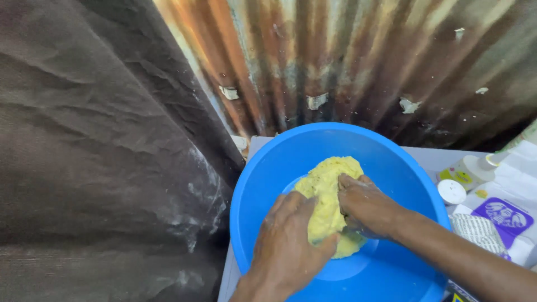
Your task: Kneading a large mass of yellow dough in a blue plastic bowl on a table.
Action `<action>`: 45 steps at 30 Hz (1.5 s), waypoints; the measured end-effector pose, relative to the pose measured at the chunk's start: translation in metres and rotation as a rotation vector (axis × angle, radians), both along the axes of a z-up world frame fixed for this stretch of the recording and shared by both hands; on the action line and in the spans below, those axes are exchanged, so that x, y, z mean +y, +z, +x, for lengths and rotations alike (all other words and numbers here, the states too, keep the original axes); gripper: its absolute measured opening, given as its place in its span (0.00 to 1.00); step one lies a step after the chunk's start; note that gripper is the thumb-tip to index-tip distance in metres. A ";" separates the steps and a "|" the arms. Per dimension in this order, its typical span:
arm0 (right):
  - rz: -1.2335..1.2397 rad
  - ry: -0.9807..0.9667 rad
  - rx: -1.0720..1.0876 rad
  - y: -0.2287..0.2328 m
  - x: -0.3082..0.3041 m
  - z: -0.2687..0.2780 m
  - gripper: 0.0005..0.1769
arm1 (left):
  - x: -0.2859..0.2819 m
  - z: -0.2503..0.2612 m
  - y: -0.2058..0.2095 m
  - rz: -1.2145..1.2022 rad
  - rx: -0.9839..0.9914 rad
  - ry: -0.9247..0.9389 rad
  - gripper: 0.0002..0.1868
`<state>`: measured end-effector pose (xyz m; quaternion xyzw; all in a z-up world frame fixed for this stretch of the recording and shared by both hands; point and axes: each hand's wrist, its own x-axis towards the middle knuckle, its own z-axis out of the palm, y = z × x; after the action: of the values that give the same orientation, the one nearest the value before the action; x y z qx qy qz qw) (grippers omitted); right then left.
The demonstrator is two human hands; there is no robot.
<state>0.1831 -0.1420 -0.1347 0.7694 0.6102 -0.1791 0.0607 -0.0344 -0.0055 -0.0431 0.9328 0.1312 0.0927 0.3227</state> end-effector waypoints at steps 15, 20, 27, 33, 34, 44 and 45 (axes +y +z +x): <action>0.023 -0.215 0.034 0.003 0.008 -0.010 0.25 | -0.064 -0.020 -0.098 0.603 0.053 -0.286 0.22; 0.028 -0.150 0.077 0.006 0.002 -0.008 0.26 | -0.045 0.009 -0.055 0.523 0.627 -0.576 0.31; 0.110 -0.100 0.023 0.022 -0.002 -0.010 0.08 | -0.035 0.050 -0.003 0.523 0.726 -0.558 0.07; 0.082 -0.090 -0.040 0.059 -0.030 -0.041 0.07 | -0.036 0.042 0.015 0.519 0.855 -0.505 0.14; 0.151 -0.070 0.028 0.057 -0.043 -0.042 0.06 | -0.039 0.037 0.011 0.533 0.807 -0.485 0.14; 0.496 -0.117 0.205 0.075 -0.050 -0.077 0.31 | -0.014 -0.009 -0.045 0.368 0.200 -0.358 0.23; 0.500 -0.119 0.191 0.068 -0.055 -0.080 0.31 | -0.015 -0.008 -0.043 0.373 0.186 -0.360 0.23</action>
<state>0.1030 -0.1973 -0.0670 0.7746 0.5922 -0.0979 -0.1993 -0.0423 -0.0207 -0.0857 0.9889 -0.0272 -0.0298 0.1430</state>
